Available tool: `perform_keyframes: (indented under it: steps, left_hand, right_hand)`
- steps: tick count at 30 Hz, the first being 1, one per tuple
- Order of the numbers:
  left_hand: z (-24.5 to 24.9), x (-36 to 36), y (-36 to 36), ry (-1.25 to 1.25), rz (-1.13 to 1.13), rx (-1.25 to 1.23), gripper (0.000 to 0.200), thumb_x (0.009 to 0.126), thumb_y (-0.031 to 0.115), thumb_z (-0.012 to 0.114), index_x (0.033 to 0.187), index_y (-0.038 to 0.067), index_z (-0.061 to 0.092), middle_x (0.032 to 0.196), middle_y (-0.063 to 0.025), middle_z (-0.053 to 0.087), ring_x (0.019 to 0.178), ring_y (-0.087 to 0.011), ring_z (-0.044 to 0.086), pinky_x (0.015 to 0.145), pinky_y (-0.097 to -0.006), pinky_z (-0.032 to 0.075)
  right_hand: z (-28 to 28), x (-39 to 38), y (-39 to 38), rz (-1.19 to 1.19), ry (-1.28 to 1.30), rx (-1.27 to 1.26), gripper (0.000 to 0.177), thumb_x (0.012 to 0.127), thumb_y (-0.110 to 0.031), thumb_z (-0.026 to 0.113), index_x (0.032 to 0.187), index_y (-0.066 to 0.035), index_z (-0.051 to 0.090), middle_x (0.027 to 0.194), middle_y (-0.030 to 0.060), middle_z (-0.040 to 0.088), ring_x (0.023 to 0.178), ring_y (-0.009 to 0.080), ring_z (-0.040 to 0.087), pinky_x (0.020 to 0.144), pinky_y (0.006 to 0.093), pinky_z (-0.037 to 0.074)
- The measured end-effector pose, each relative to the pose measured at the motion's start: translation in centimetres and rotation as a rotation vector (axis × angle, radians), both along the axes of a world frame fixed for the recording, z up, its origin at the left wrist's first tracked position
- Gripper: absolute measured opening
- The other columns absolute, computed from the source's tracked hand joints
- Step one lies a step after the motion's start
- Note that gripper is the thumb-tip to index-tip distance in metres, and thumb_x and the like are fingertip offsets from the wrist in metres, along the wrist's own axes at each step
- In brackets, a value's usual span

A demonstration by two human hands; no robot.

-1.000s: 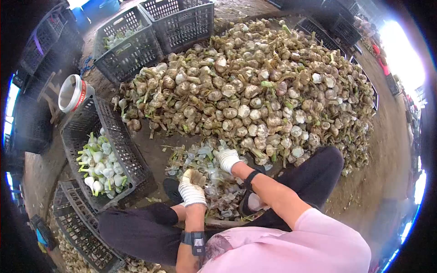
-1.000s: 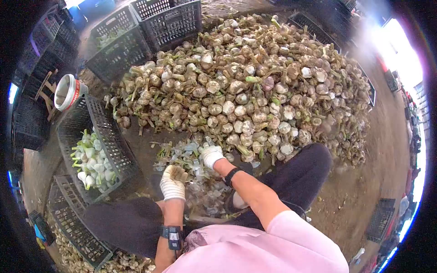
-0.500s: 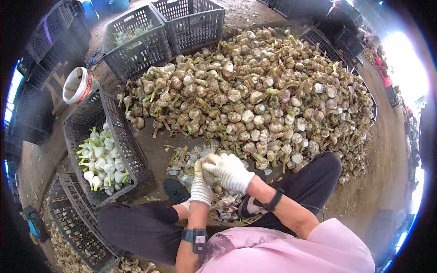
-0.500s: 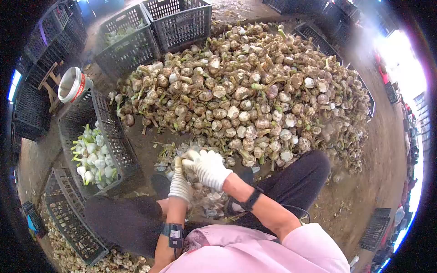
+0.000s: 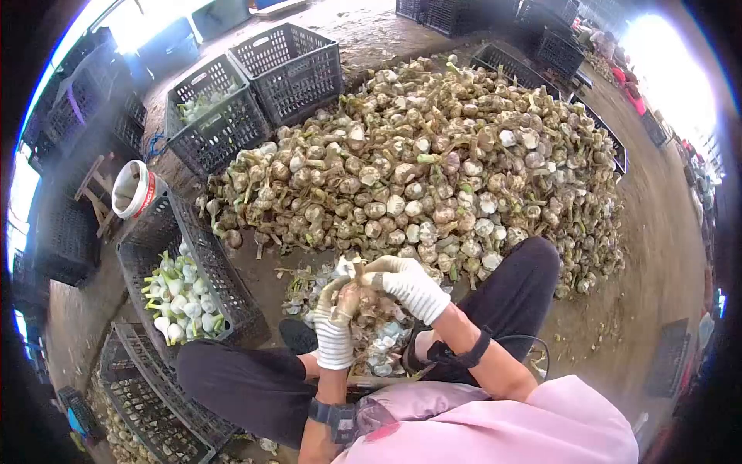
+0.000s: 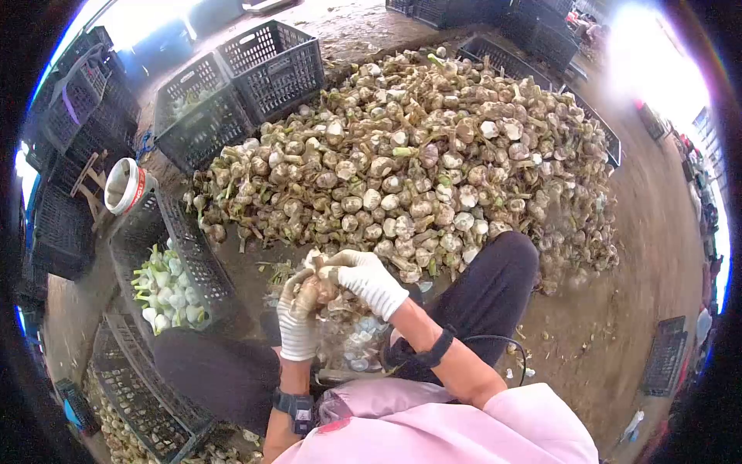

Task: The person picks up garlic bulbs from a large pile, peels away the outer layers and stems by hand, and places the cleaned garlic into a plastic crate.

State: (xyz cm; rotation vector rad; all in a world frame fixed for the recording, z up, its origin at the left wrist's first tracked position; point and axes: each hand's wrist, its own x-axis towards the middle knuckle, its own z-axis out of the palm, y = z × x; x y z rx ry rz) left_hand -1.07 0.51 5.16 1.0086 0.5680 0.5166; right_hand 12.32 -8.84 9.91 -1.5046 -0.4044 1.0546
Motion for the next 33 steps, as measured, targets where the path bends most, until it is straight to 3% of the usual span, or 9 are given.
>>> perform_keyframes:
  steps: [2,5,7,16,19,22,30,32,33]
  left_hand:
    - [-0.4,-0.4,0.3,0.094,0.025,0.151,0.042,0.085,0.029,0.064,0.115,0.002,0.051,0.099,-0.0075,0.059,0.079,-0.0122,0.060,0.067,-0.0227,0.051]
    - [-0.4,-0.4,0.4,0.130,0.093,0.159,0.041,0.084,0.024,0.066,0.114,0.000,0.052,0.100,-0.0074,0.059,0.084,-0.0123,0.058,0.072,-0.0237,0.049]
    - [-0.7,-0.2,0.0,0.079,0.165,0.566,0.039,0.082,0.018,0.068,0.112,-0.002,0.053,0.102,-0.0074,0.058,0.090,-0.0127,0.056,0.078,-0.0254,0.048]
    - [0.4,0.1,0.1,0.065,0.161,0.304,0.038,0.082,0.016,0.069,0.112,-0.002,0.053,0.103,-0.0084,0.058,0.093,-0.0135,0.055,0.083,-0.0269,0.046]
    - [-0.2,0.2,0.5,0.071,0.196,0.478,0.037,0.081,0.016,0.069,0.110,-0.002,0.054,0.103,-0.0084,0.058,0.091,-0.0133,0.056,0.081,-0.0266,0.047]
    - [-0.2,0.0,0.4,0.091,0.193,0.380,0.037,0.082,0.017,0.068,0.111,-0.002,0.054,0.101,-0.0080,0.059,0.088,-0.0127,0.056,0.079,-0.0260,0.048]
    - [-0.2,0.0,0.7,-0.001,0.098,-0.018,0.043,0.081,0.025,0.068,0.110,-0.003,0.054,0.094,-0.0078,0.061,0.084,-0.0124,0.058,0.076,-0.0253,0.048]
    - [0.3,0.2,0.7,-0.010,0.082,-0.019,0.042,0.082,0.024,0.068,0.110,-0.004,0.054,0.094,-0.0082,0.061,0.083,-0.0126,0.058,0.077,-0.0255,0.048]
    - [0.1,0.2,0.7,0.037,0.118,0.234,0.039,0.081,0.022,0.068,0.108,-0.004,0.055,0.093,-0.0089,0.062,0.081,-0.0135,0.059,0.076,-0.0254,0.048]
  right_hand:
    - [-0.2,-0.9,0.2,-0.013,0.229,0.024,0.037,0.081,-0.024,0.068,0.110,-0.004,0.060,0.087,0.0010,0.063,0.071,0.0069,0.056,0.056,0.0207,0.044]
    - [-0.1,-1.4,0.5,-0.058,0.271,0.043,0.035,0.080,-0.022,0.068,0.108,-0.004,0.060,0.087,0.0012,0.063,0.073,0.0071,0.058,0.056,0.0202,0.046]
    - [-0.3,-1.5,0.5,-0.084,0.269,0.051,0.034,0.080,-0.021,0.068,0.108,-0.003,0.061,0.088,0.0014,0.064,0.074,0.0075,0.059,0.056,0.0205,0.046]
    - [-0.9,-1.3,1.2,-0.127,0.337,0.114,0.028,0.082,-0.015,0.065,0.104,0.001,0.063,0.084,0.0029,0.064,0.070,0.0090,0.059,0.058,0.0233,0.050]
    - [-1.0,-1.1,1.5,-0.099,0.233,0.089,0.026,0.082,-0.015,0.064,0.103,0.001,0.063,0.084,0.0034,0.064,0.069,0.0092,0.059,0.056,0.0235,0.051]
    - [-1.9,-1.4,2.0,-0.067,0.064,0.125,0.026,0.082,-0.014,0.064,0.103,0.002,0.063,0.081,0.0036,0.064,0.065,0.0091,0.059,0.054,0.0237,0.051]
    - [-1.3,-0.6,0.4,-0.080,0.382,0.115,0.024,0.081,-0.010,0.063,0.101,0.002,0.065,0.075,0.0021,0.063,0.060,0.0073,0.057,0.055,0.0220,0.049]
    - [-1.3,-0.7,0.4,-0.058,0.304,0.086,0.022,0.080,-0.009,0.062,0.099,0.002,0.065,0.074,0.0014,0.063,0.061,0.0076,0.056,0.055,0.0218,0.049]
    - [-1.3,-0.9,0.4,-0.061,0.305,0.086,0.022,0.080,-0.009,0.062,0.099,0.002,0.065,0.074,0.0014,0.063,0.061,0.0076,0.056,0.055,0.0218,0.049]
